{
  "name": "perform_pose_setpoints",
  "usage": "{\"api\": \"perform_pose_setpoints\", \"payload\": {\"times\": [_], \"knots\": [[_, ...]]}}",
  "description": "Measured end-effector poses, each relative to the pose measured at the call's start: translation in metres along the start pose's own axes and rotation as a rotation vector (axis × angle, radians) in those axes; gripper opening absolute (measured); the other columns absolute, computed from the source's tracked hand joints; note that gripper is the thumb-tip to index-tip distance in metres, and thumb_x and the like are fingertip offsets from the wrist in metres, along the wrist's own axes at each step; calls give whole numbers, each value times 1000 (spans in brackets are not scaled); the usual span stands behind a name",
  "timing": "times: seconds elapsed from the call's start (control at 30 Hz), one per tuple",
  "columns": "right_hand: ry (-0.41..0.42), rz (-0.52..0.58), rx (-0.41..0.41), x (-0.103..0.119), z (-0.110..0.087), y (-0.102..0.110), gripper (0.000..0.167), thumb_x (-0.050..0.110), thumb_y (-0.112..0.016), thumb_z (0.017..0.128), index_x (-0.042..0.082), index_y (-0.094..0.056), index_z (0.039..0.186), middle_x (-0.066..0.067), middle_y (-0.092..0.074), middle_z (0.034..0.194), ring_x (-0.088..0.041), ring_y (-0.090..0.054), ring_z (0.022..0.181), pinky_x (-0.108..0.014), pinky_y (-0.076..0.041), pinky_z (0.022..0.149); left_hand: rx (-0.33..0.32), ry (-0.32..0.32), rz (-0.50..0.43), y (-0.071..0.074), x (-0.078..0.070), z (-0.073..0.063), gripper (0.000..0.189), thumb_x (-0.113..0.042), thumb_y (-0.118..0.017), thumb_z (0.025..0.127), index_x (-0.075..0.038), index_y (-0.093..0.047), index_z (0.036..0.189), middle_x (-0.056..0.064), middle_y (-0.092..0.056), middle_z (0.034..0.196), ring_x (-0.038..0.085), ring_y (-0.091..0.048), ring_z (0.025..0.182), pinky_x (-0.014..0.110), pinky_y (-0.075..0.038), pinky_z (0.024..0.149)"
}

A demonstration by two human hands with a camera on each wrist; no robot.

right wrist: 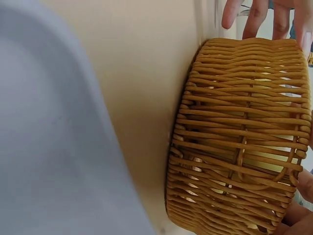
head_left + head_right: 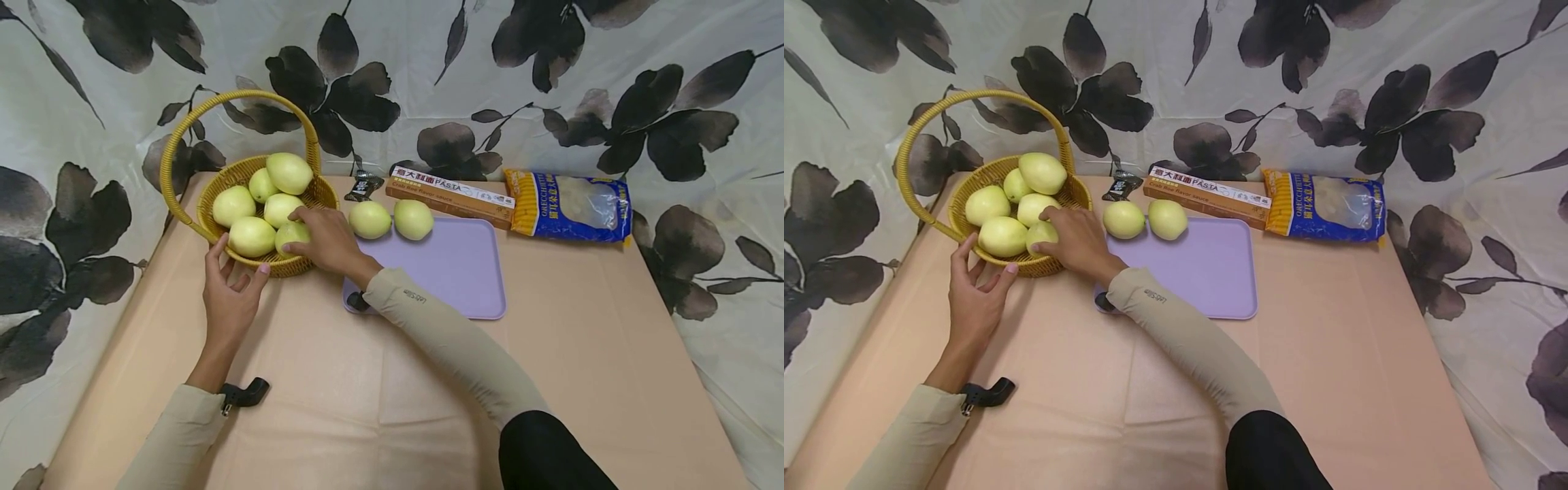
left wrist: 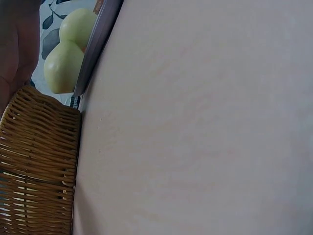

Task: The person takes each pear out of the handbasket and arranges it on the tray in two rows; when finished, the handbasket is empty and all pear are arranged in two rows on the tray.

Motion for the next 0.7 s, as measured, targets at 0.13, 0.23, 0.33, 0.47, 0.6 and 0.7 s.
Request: {"api": "perform_pose_setpoints", "payload": {"times": [0.13,0.23,0.33,0.47,0.6,0.7], "knots": [[-9,68,-34,-2,-3,3,56,48,-79,96,21,-64,142,4,-69,143,-18,-63,133,-34,-45,115,1,-1,7,0,0,0,85,-26,-74,101,-34,-22,168,-8,-7,179,29,-28,162,63,-40,122],[-21,136,-69,-4,-6,9,56,46,-79,96,20,-64,143,4,-69,143,-17,-62,132,-32,-47,113,1,5,13,0,0,0,85,-26,-73,101,-34,-22,168,-7,-6,179,29,-28,162,63,-40,122],[-33,197,-113,-6,-9,17,56,45,-79,96,20,-64,143,4,-69,142,-15,-62,132,-30,-48,112,0,12,12,0,0,0,84,-26,-73,101,-34,-22,168,-7,-5,179,28,-27,163,63,-40,123],[-39,257,-172,-8,-15,31,56,44,-80,95,20,-64,143,4,-69,140,-14,-63,128,-31,-50,107,-3,19,5,1,0,0,84,-26,-72,101,-34,-22,168,-7,-4,179,28,-27,163,62,-40,123],[-44,304,-225,-11,-24,45,57,42,-81,95,20,-63,144,3,-69,140,-13,-64,125,-31,-50,104,-5,18,1,1,0,0,84,-26,-73,101,-34,-22,168,-7,-5,179,28,-27,163,62,-40,123],[-48,342,-271,-17,-31,55,58,40,-83,93,19,-64,144,3,-69,141,-12,-64,125,-30,-50,105,-5,12,1,1,0,0,85,-26,-73,101,-33,-23,168,-7,-6,179,28,-27,162,62,-40,123]]}}
Point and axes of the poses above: each hand's wrist, its own z-axis towards the middle knuckle, its own y-axis out of the back of the hand, x = y × z, the point moved 6 cm from there along z, towards the middle knuckle
